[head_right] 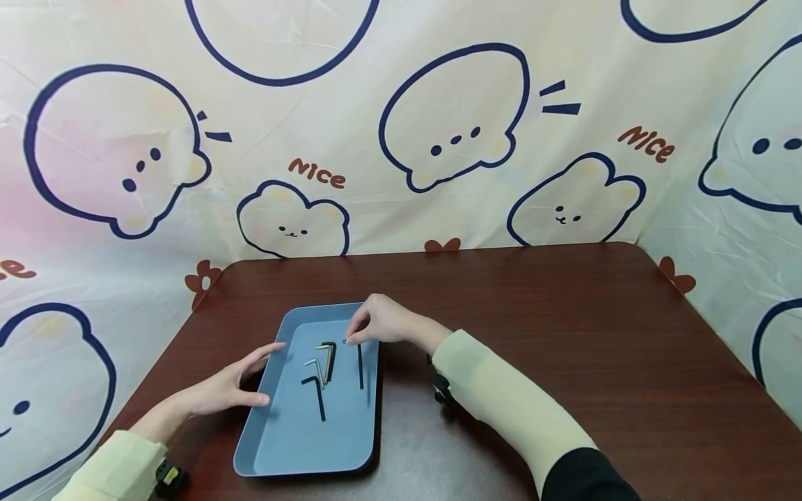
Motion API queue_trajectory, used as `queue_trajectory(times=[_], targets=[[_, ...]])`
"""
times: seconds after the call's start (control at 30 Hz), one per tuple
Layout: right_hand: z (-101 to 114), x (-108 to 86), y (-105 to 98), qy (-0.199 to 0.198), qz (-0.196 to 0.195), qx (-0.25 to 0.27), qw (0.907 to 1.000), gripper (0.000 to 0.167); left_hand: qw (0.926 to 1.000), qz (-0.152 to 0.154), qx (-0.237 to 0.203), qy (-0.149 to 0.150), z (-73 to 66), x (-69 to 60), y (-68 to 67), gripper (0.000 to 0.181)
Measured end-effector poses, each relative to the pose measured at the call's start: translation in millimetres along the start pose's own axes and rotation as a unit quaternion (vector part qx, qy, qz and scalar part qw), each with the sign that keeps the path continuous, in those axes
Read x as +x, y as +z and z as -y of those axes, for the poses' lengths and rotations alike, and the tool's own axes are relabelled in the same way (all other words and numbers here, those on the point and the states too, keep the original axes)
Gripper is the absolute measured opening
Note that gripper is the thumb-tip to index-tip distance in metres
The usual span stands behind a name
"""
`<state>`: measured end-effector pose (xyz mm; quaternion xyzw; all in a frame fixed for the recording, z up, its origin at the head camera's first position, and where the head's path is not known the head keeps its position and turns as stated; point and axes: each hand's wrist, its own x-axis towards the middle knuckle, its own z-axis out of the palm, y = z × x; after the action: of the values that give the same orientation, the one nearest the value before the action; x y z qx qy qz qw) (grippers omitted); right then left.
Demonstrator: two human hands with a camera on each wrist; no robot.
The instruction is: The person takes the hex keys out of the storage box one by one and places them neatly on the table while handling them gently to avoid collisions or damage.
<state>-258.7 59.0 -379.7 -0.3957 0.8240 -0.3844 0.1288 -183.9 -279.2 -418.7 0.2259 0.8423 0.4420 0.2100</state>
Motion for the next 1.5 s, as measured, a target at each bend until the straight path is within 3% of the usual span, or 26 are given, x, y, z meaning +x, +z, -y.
queue_trajectory(times=[0.67, 1.03, 1.5], targets=[[-12.4, -25.7, -42.6, 0.022, -0.034, 0.014, 0.9991, 0.009, 1.0, -0.002, 0.008, 0.0, -0.4, -0.3, 0.2, 0.086], [-19.0, -38.7, -65.1, 0.055, -0.033, -0.005, 0.9979, 0.009, 1.0, 0.0, 0.008, 0.002, 0.6, -0.9, 0.7, 0.085], [-33.4, -55.7, -78.1, 0.08, -0.04, -0.035, 0.9954, 0.009, 1.0, -0.001, 0.009, 0.003, 1.1, -1.0, -0.8, 0.084]])
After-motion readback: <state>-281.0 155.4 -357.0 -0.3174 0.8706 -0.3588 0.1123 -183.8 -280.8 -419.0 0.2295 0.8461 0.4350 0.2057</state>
